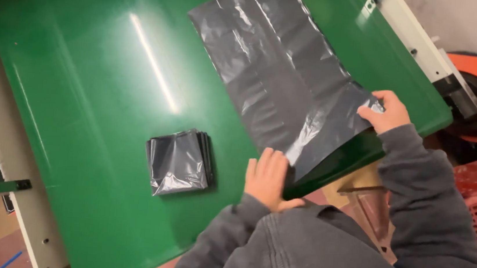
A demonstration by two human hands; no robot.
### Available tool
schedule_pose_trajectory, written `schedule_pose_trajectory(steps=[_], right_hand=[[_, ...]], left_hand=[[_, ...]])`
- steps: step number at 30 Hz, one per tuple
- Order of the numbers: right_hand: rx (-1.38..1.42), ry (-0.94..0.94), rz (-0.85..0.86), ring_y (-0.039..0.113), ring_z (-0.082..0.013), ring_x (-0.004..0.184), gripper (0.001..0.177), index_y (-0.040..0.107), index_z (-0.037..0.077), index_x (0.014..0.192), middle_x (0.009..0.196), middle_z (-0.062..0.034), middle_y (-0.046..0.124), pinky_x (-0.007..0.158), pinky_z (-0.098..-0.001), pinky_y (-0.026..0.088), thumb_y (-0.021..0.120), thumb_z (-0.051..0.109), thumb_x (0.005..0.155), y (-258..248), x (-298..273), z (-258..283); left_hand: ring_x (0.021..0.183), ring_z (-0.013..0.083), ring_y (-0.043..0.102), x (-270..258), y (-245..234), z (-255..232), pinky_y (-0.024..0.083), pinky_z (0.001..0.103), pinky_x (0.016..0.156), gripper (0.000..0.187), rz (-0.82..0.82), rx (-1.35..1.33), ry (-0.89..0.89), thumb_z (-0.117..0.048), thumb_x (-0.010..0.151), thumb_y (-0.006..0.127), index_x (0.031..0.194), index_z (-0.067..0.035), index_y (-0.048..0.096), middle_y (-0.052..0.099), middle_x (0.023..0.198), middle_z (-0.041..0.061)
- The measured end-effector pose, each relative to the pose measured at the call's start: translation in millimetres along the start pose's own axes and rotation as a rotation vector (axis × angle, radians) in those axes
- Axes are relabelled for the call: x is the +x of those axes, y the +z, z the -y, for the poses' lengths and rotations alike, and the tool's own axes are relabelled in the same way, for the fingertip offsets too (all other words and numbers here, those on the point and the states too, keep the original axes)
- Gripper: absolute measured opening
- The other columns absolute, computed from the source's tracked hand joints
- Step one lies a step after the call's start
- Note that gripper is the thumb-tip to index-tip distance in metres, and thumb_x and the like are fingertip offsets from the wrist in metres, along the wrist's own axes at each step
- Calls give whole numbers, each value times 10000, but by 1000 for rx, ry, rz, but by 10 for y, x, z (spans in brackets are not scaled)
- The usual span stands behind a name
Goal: Folding plastic bags coming off a conveyor belt and placing them into a collection bin.
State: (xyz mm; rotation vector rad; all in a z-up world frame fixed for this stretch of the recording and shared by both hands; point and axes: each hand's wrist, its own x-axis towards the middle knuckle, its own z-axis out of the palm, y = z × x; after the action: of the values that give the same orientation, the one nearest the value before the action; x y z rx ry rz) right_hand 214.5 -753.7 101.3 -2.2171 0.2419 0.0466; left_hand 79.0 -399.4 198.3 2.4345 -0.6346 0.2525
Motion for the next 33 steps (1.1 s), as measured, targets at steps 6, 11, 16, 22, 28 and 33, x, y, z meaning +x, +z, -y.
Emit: schedule_pose_trajectory(steps=[6,11,16,22,28,33], right_hand=[[121,-537,112,616,-271,1287,330,626,-12,1270,1323,-180,657,1094,-383,462,703,107,971,-501,-202,417],[803,117,664,742,-320,793,411,628,-29,1246,1089,-229,686,627,-417,600,588,320,1033,-858,36,327],[582,376,757,733,-322,780,459,593,81,1297,1136,-161,705,575,-446,589,532,398,971,14,1332,1463],[288,101,683,755,-198,780,488,604,68,1343,1106,-105,745,643,-376,596,606,371,961,1289,2523,1603],[-553,-931,73,662,-398,1018,752,640,69,1229,1068,-184,687,795,-483,543,899,372,591,1829,2907,1841],[-747,-346,713,653,-325,1069,375,631,136,1103,988,-66,654,912,-462,528,812,281,808,1963,2931,1792]], left_hand=[[1015,279,674,-442,575,386,509,376,816,203,206,-24,-36,-226,959,734,1113,-137,637,672,1064,62],[774,268,715,69,-493,478,548,347,688,178,150,-531,-257,-176,918,708,1055,-63,691,710,899,108],[694,224,636,667,-159,1694,518,325,655,177,-165,-519,-409,-158,936,694,1037,-17,662,662,793,141],[799,403,684,1049,844,3329,531,459,711,236,-399,-219,-672,-227,994,652,1143,-47,614,711,858,178],[1046,459,604,1404,273,2466,500,502,901,503,-450,151,-645,-288,907,714,1250,46,557,641,1150,270],[1136,399,614,1063,-244,1251,498,463,980,413,-419,38,-436,-294,899,745,1184,-22,621,658,1241,177]])
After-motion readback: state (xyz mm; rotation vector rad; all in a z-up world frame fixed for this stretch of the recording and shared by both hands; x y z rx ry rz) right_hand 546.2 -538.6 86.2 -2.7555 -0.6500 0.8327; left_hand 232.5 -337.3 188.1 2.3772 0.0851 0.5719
